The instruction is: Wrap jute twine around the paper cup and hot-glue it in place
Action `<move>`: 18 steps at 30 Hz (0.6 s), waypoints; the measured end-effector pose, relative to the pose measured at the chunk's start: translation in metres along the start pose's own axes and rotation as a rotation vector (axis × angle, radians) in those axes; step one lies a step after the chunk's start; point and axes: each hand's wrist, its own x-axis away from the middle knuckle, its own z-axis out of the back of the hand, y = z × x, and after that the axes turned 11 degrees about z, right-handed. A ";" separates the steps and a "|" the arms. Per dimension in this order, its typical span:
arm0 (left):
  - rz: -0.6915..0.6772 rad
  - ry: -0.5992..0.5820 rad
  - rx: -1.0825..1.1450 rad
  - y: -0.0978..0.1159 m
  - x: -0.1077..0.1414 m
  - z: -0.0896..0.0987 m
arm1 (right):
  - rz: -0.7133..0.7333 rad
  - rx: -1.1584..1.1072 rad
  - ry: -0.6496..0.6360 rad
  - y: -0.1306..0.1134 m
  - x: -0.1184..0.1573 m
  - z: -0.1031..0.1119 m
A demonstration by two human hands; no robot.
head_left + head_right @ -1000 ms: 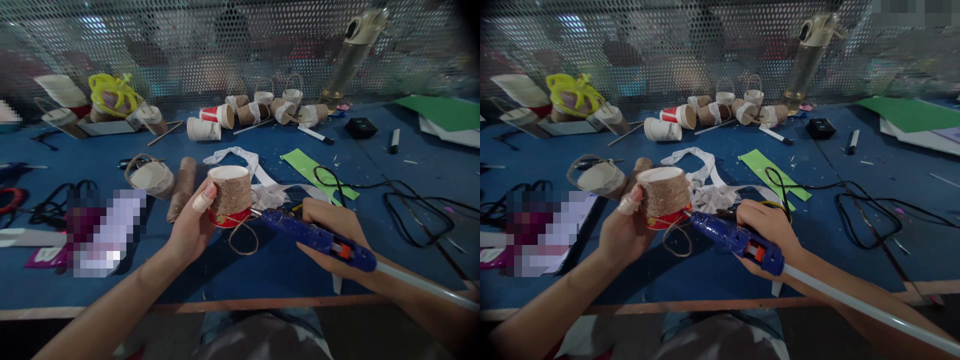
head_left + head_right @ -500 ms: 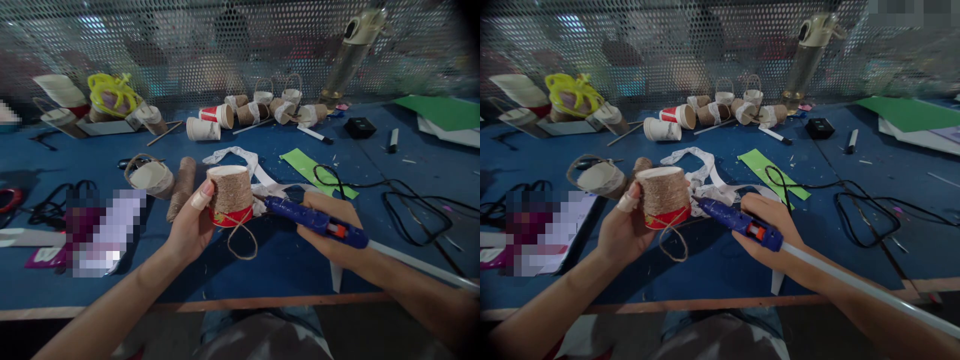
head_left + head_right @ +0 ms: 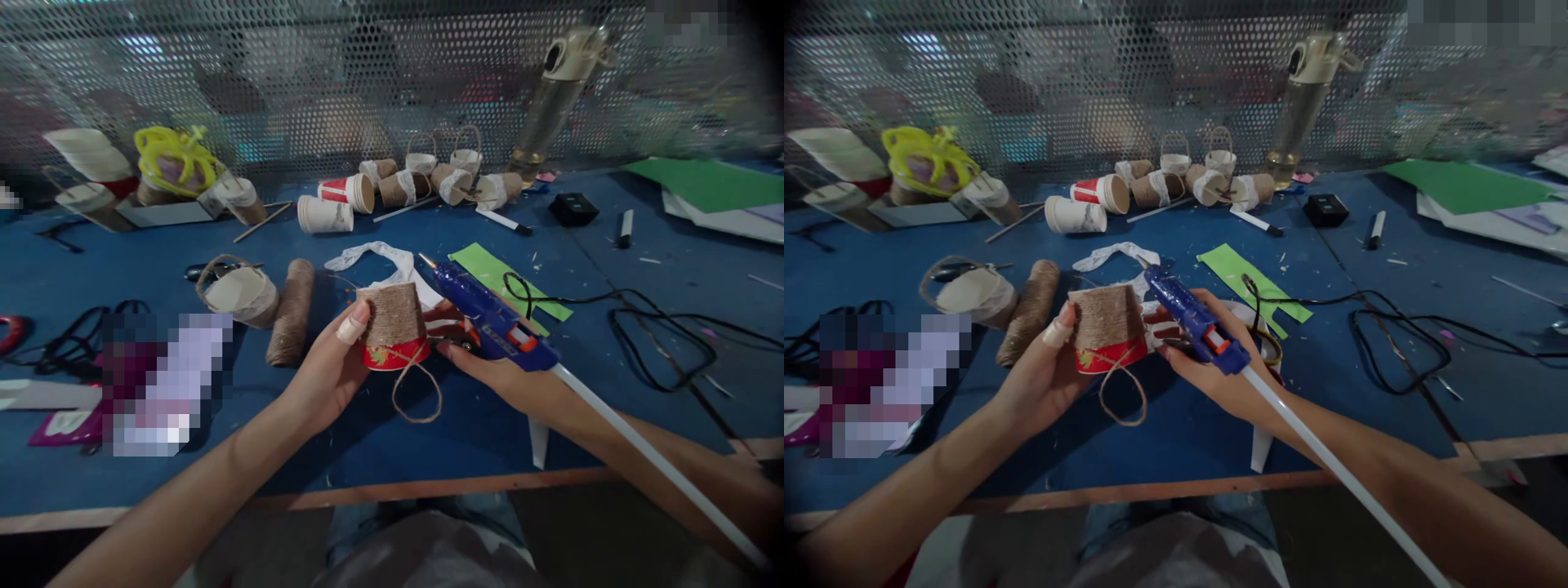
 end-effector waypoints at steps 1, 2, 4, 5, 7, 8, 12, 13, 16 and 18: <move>-0.007 0.011 0.002 0.000 0.000 0.000 | -0.027 -0.054 0.009 0.000 -0.001 -0.001; -0.015 0.022 0.006 0.000 0.000 0.001 | -0.042 -0.098 0.015 0.000 -0.001 -0.002; -0.030 0.034 0.016 -0.001 0.000 0.002 | -0.008 -0.128 0.013 -0.001 -0.001 -0.002; -0.033 0.037 0.018 -0.002 -0.001 0.003 | 0.030 -0.106 0.014 -0.002 -0.001 -0.002; -0.032 0.032 0.014 -0.003 -0.002 0.004 | 0.134 -0.012 0.024 -0.004 0.000 -0.002; -0.034 0.022 0.011 -0.004 -0.002 0.004 | 0.188 0.047 0.035 -0.004 0.001 -0.002; -0.053 -0.030 -0.009 -0.005 -0.003 0.003 | 0.409 0.228 0.061 -0.001 0.008 0.001; -0.048 -0.045 -0.022 -0.006 -0.003 0.003 | 0.450 0.256 0.041 0.001 0.009 0.002; -0.025 -0.076 -0.061 -0.007 -0.003 0.001 | 0.518 0.320 -0.086 0.003 0.010 0.008; -0.013 -0.067 -0.078 -0.007 -0.003 0.001 | 0.576 0.305 -0.192 0.002 0.008 0.011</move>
